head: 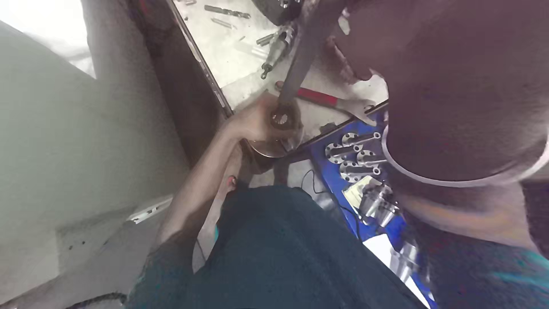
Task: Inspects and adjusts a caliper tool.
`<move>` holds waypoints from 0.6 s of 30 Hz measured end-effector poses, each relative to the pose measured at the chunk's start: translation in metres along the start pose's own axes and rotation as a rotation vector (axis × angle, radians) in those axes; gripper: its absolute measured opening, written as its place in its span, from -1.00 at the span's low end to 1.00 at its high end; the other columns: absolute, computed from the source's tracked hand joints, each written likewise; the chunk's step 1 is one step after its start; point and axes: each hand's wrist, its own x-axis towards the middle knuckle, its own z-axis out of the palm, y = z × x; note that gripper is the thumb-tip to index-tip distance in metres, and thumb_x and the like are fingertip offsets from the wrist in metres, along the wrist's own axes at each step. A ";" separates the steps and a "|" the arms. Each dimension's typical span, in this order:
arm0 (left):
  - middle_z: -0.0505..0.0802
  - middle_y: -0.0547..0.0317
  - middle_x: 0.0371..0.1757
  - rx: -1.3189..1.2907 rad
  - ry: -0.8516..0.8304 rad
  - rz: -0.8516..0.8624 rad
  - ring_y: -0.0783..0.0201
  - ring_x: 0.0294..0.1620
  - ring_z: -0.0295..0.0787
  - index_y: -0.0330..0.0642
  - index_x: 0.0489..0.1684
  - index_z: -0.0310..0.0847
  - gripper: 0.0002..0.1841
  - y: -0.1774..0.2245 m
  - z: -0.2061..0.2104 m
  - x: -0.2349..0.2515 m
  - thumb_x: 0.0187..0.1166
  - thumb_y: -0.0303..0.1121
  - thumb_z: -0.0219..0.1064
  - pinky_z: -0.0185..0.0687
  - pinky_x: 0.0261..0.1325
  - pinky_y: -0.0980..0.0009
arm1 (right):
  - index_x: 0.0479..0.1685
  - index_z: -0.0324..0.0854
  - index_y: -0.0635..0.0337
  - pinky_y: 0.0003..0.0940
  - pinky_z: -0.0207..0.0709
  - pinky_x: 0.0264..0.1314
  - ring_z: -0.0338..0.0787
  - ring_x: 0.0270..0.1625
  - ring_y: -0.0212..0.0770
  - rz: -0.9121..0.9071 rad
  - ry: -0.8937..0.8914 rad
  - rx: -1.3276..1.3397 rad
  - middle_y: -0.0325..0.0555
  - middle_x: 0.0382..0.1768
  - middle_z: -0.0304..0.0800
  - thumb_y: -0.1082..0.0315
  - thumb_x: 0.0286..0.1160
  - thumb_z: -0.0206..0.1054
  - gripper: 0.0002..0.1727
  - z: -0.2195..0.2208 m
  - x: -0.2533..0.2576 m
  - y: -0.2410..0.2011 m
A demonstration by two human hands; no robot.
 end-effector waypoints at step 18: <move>0.90 0.31 -0.13 0.307 0.438 -0.320 0.42 -0.03 0.83 0.00 -0.11 0.81 -0.64 0.020 0.035 -0.011 0.20 -0.08 0.66 0.78 0.14 0.24 | -0.17 0.68 -0.08 -0.44 0.34 -0.78 0.39 -0.79 -0.41 0.657 0.058 0.002 -0.35 -0.66 0.50 -0.17 0.64 0.27 -0.63 -0.092 -0.052 0.129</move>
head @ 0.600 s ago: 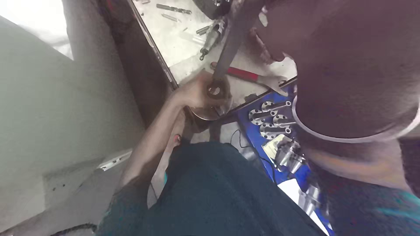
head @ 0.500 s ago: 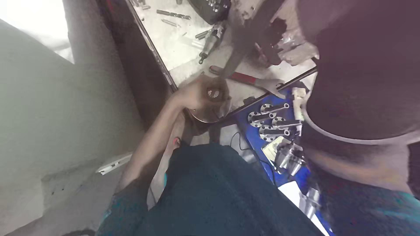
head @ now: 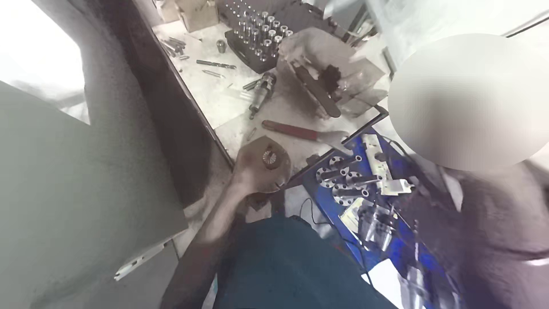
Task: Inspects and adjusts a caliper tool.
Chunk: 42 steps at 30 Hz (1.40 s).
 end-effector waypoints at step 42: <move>0.92 0.11 -0.07 -0.327 -0.200 0.343 0.40 0.01 0.84 -0.39 0.18 0.76 -0.60 -0.017 -0.001 0.017 0.36 -0.45 0.57 0.72 0.37 0.26 | -0.29 0.63 -0.13 -0.74 0.39 -0.66 0.51 -0.66 -0.69 -0.030 -0.038 0.276 -0.62 -0.61 0.59 0.01 0.49 0.44 -0.80 0.024 -0.075 0.074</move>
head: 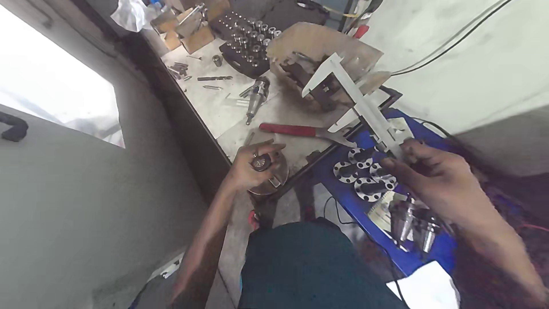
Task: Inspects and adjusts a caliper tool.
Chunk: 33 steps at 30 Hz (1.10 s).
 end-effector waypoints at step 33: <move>0.81 0.46 -0.38 -0.544 0.366 -0.400 0.89 -0.24 0.64 -0.35 -0.37 0.71 -0.81 0.133 0.064 -0.059 0.59 -0.50 0.21 0.50 -0.06 0.88 | -0.41 0.77 0.07 -0.16 0.51 -0.38 0.65 -0.47 -0.27 -0.459 -0.188 -0.587 -0.18 -0.51 0.73 -0.44 0.30 0.35 -0.33 -0.027 -0.009 -0.033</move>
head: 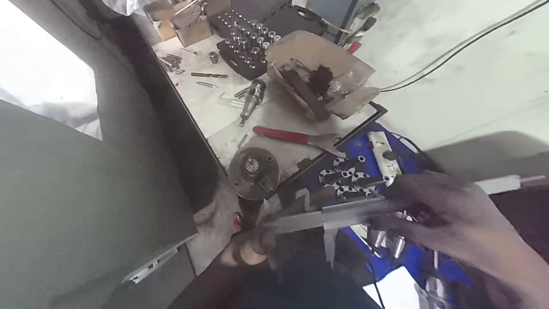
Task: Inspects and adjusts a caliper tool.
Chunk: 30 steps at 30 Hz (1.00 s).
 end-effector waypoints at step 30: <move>0.79 0.46 0.43 -0.453 -0.603 0.037 0.63 0.35 0.70 0.10 0.63 0.54 -0.42 -0.027 -0.006 0.017 0.78 0.15 -0.01 0.59 0.41 0.59 | 0.03 0.77 -0.04 -0.62 0.65 -0.13 0.72 -0.18 -0.65 0.118 -0.113 0.380 -0.44 -0.17 0.81 0.01 0.79 0.11 -0.64 0.017 -0.011 -0.016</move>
